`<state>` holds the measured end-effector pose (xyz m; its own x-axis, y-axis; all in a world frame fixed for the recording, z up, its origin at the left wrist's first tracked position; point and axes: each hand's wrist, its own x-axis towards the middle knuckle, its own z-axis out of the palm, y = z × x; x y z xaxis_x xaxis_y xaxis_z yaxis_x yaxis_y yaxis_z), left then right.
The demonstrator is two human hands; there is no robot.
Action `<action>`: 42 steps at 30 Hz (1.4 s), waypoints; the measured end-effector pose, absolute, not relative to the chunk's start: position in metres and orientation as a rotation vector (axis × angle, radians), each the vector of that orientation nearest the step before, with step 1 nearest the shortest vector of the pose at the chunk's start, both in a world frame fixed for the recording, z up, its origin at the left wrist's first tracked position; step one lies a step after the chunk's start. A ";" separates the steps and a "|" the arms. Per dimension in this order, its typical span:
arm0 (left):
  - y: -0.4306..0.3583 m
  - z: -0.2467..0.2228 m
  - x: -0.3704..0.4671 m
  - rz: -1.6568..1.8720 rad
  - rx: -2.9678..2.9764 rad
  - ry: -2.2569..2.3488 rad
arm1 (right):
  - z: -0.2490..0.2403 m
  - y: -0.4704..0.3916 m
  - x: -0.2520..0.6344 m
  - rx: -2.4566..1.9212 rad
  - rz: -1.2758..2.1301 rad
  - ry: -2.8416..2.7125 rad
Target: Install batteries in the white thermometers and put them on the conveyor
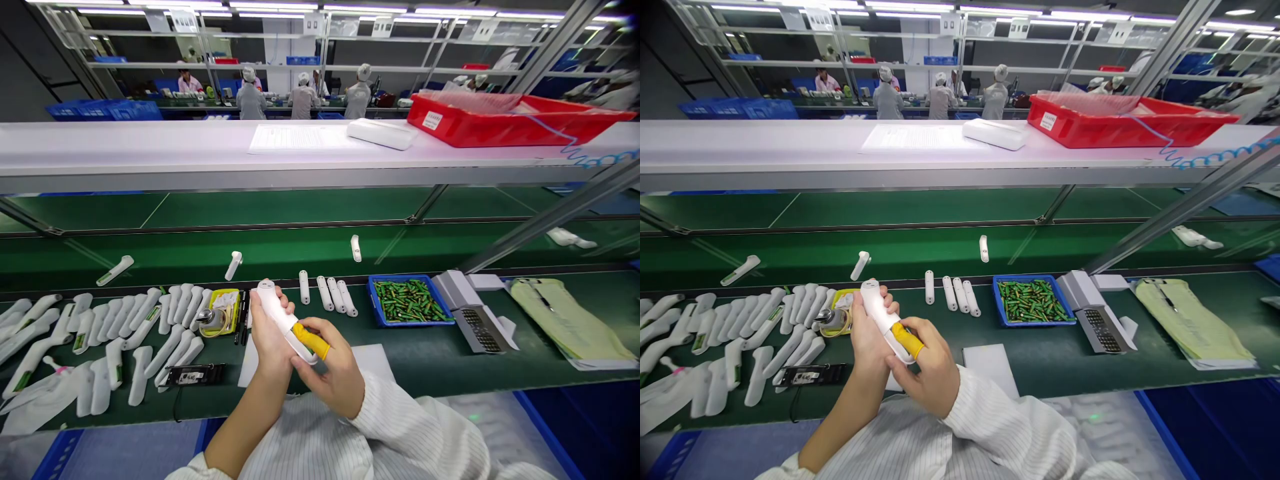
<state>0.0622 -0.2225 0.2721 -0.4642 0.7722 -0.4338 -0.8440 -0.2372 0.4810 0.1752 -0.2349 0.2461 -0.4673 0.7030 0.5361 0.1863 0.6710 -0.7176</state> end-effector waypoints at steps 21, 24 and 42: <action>-0.216 0.243 0.049 1.522 0.663 0.837 | 0.235 -0.210 0.180 -0.665 2.035 -1.124; -0.206 0.233 0.050 1.521 0.530 0.777 | 0.231 -0.204 0.181 -0.663 2.143 -1.013; -0.011 0.039 -0.020 0.844 0.964 1.937 | 0.069 -0.027 0.380 -2.097 0.761 -1.685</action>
